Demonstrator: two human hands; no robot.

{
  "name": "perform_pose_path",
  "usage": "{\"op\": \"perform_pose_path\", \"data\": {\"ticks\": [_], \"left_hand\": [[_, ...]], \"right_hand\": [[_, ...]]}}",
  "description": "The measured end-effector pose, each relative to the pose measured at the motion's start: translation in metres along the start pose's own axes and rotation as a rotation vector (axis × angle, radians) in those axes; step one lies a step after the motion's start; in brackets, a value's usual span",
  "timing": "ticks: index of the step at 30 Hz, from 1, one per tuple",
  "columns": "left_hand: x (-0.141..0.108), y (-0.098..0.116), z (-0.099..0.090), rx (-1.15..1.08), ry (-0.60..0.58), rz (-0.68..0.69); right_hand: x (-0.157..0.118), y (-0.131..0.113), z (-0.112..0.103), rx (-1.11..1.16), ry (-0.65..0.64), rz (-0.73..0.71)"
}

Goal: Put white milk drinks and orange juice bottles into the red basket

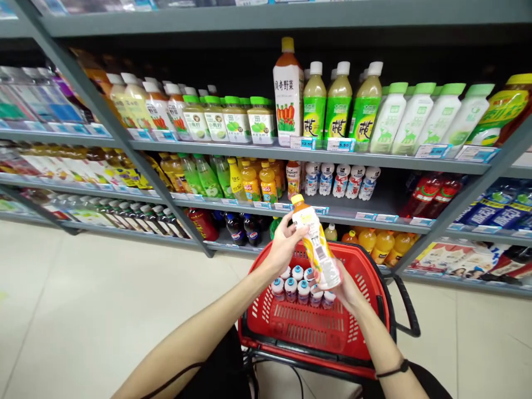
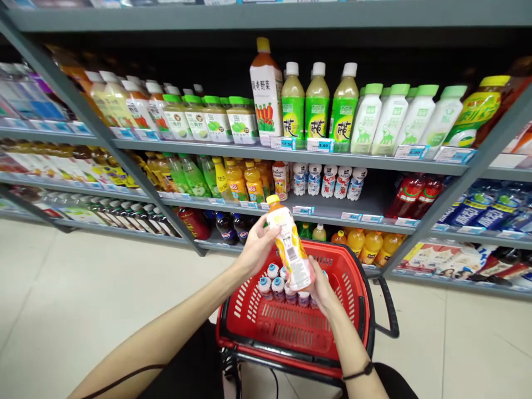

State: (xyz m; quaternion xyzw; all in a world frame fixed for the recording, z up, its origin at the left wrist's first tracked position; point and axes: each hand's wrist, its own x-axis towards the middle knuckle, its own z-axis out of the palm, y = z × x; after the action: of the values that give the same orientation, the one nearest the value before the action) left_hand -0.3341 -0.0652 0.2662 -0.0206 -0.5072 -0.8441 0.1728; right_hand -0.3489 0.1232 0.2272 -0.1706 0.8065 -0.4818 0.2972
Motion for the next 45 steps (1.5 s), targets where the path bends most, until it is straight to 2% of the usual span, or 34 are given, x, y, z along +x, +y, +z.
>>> {"op": "perform_pose_path", "data": {"ticks": [3, 5, 8, 11, 14, 19, 25, 31, 34, 38, 45], "left_hand": [[-0.014, -0.015, -0.008, -0.105, -0.027, -0.128], [-0.018, -0.017, -0.014, -0.129, -0.033, -0.160], [-0.021, -0.012, -0.020, -0.133, -0.041, -0.173], [-0.025, -0.004, -0.021, -0.108, -0.058, -0.124], [-0.030, 0.004, -0.021, -0.083, -0.090, -0.082], [-0.034, 0.011, -0.022, -0.122, -0.161, -0.064], [-0.036, 0.011, -0.026, -0.090, -0.244, -0.054], [-0.036, 0.007, -0.028, -0.081, -0.279, -0.010], [-0.036, 0.008, -0.028, -0.083, -0.286, 0.004], [-0.037, 0.009, -0.028, -0.053, -0.305, 0.029], [-0.036, 0.016, -0.027, -0.134, -0.278, -0.017]], "right_hand": [[-0.007, 0.007, 0.023, 0.512, -0.146, -0.048], [-0.011, 0.014, 0.037, 0.724, -0.150, -0.063], [-0.013, 0.020, 0.050, 0.848, -0.097, -0.100], [-0.016, 0.021, 0.054, 0.866, -0.076, -0.164], [-0.020, 0.023, 0.053, 0.820, -0.039, -0.193], [-0.024, 0.029, 0.053, 0.620, 0.120, -0.242], [-0.024, 0.038, 0.060, 0.250, 0.422, -0.459], [-0.027, 0.037, 0.060, -0.080, 0.691, -0.499], [-0.030, 0.033, 0.058, -0.176, 0.762, -0.478], [-0.029, 0.034, 0.058, -0.126, 0.723, -0.447], [-0.026, 0.037, 0.062, 0.410, 0.374, -0.421]]}}
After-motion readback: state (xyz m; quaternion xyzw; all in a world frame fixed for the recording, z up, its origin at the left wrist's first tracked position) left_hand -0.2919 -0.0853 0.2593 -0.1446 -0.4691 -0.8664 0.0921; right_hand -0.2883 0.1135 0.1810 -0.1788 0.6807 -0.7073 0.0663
